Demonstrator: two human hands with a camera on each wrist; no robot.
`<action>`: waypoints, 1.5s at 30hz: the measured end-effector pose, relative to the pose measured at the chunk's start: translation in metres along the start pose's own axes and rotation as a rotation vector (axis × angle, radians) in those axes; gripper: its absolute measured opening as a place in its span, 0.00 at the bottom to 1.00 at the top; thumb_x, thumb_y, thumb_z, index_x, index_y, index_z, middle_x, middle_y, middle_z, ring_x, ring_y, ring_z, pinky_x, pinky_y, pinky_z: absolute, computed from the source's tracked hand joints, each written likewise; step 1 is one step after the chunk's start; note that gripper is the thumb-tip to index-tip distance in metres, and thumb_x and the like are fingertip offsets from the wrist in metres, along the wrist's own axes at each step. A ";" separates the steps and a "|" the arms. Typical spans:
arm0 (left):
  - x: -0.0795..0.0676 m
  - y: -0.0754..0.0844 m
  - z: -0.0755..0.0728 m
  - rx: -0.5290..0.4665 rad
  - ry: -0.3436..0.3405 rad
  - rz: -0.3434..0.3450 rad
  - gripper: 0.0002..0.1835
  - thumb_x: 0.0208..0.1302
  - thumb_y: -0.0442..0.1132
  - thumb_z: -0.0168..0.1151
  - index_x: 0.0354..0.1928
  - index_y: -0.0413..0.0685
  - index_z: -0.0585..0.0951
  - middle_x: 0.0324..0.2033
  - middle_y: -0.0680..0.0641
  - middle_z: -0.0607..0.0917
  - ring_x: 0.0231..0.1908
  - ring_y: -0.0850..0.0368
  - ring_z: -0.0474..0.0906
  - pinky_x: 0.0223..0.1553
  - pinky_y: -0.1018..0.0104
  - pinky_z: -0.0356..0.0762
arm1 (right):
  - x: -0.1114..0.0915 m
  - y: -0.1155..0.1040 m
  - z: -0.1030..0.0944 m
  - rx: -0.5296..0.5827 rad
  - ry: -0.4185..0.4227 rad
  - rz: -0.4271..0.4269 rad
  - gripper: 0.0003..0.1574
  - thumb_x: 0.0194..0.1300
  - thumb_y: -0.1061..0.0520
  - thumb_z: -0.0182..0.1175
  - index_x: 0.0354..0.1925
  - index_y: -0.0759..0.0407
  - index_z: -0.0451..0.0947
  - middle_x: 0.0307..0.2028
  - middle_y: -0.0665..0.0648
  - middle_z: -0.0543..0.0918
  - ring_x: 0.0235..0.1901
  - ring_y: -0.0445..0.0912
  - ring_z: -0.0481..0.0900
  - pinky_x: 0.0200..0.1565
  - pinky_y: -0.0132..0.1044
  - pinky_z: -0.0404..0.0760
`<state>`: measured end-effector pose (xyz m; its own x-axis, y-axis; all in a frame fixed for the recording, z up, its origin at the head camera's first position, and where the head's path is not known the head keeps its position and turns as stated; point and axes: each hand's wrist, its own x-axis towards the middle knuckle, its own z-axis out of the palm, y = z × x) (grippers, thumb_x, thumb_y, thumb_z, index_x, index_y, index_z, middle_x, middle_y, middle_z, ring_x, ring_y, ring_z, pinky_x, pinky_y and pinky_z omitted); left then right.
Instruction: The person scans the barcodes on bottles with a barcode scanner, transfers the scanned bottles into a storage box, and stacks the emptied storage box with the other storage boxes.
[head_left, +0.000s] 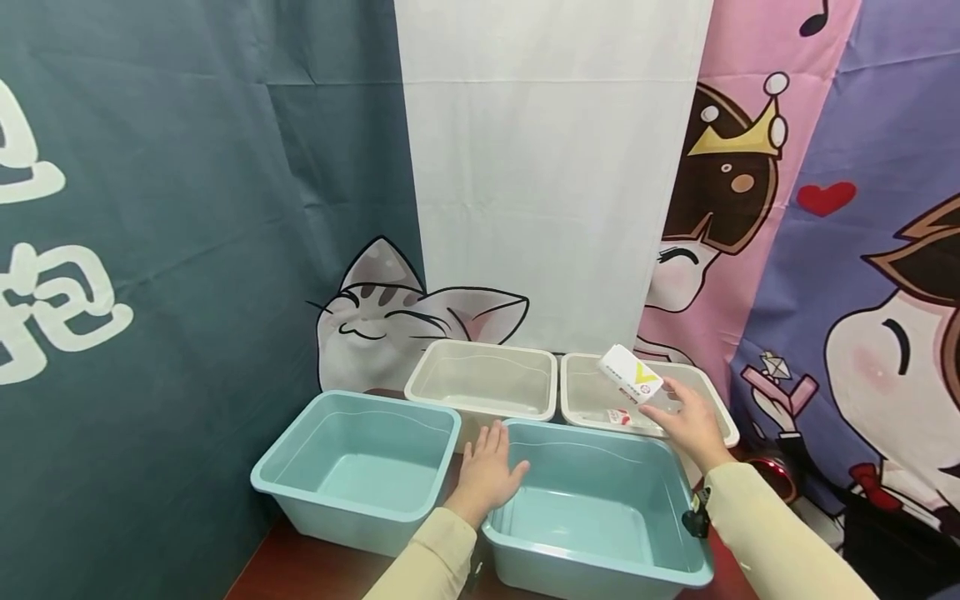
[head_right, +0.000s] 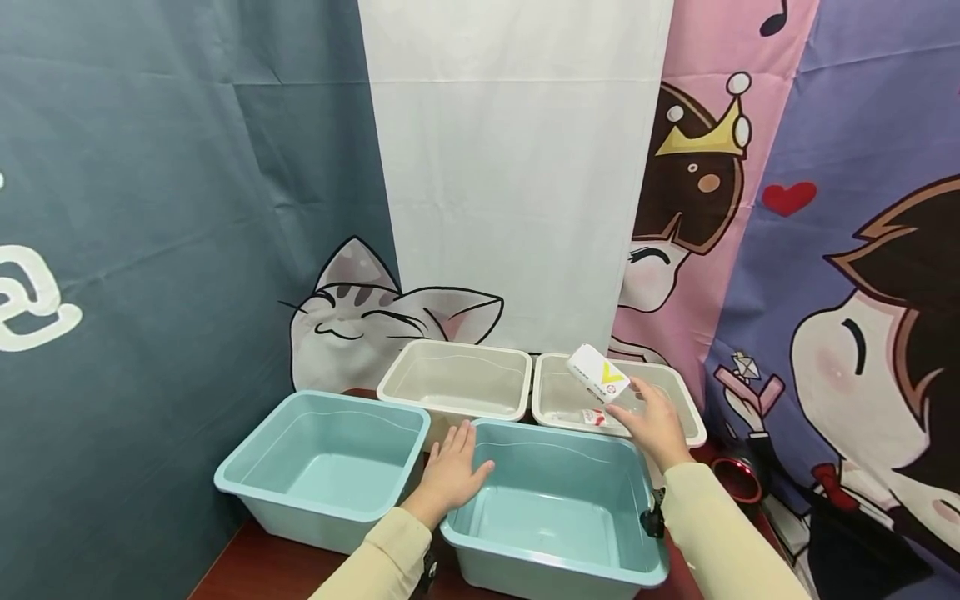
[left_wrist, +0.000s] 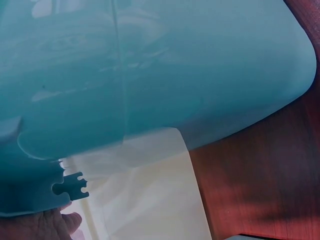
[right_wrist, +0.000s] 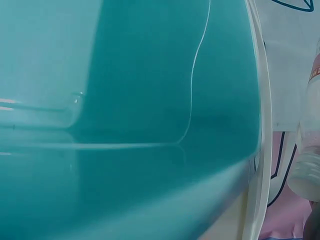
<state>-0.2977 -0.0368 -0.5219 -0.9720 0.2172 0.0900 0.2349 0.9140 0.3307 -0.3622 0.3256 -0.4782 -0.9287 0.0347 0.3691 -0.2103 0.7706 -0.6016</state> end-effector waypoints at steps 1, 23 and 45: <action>0.000 0.000 0.000 -0.002 -0.003 -0.001 0.43 0.74 0.61 0.46 0.78 0.37 0.56 0.79 0.40 0.54 0.78 0.40 0.48 0.74 0.38 0.50 | 0.000 -0.001 0.001 0.002 -0.002 0.003 0.52 0.61 0.37 0.71 0.72 0.64 0.65 0.63 0.73 0.73 0.60 0.68 0.73 0.53 0.69 0.73; 0.002 -0.001 0.005 0.006 0.003 -0.011 0.43 0.74 0.62 0.48 0.78 0.38 0.57 0.79 0.40 0.54 0.78 0.41 0.49 0.73 0.39 0.51 | 0.032 -0.058 0.055 -0.003 -0.099 -0.094 0.50 0.63 0.44 0.72 0.74 0.59 0.64 0.67 0.69 0.72 0.60 0.66 0.74 0.57 0.66 0.72; 0.003 0.001 0.004 0.009 0.002 -0.020 0.41 0.75 0.60 0.49 0.77 0.37 0.58 0.78 0.40 0.55 0.78 0.41 0.49 0.73 0.38 0.51 | 0.040 -0.103 0.090 0.026 -0.168 -0.116 0.49 0.61 0.49 0.74 0.74 0.58 0.65 0.69 0.67 0.69 0.67 0.66 0.68 0.65 0.67 0.65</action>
<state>-0.3000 -0.0338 -0.5254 -0.9765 0.1980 0.0851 0.2150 0.9214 0.3238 -0.4055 0.1907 -0.4650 -0.9353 -0.1613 0.3148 -0.3243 0.7464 -0.5811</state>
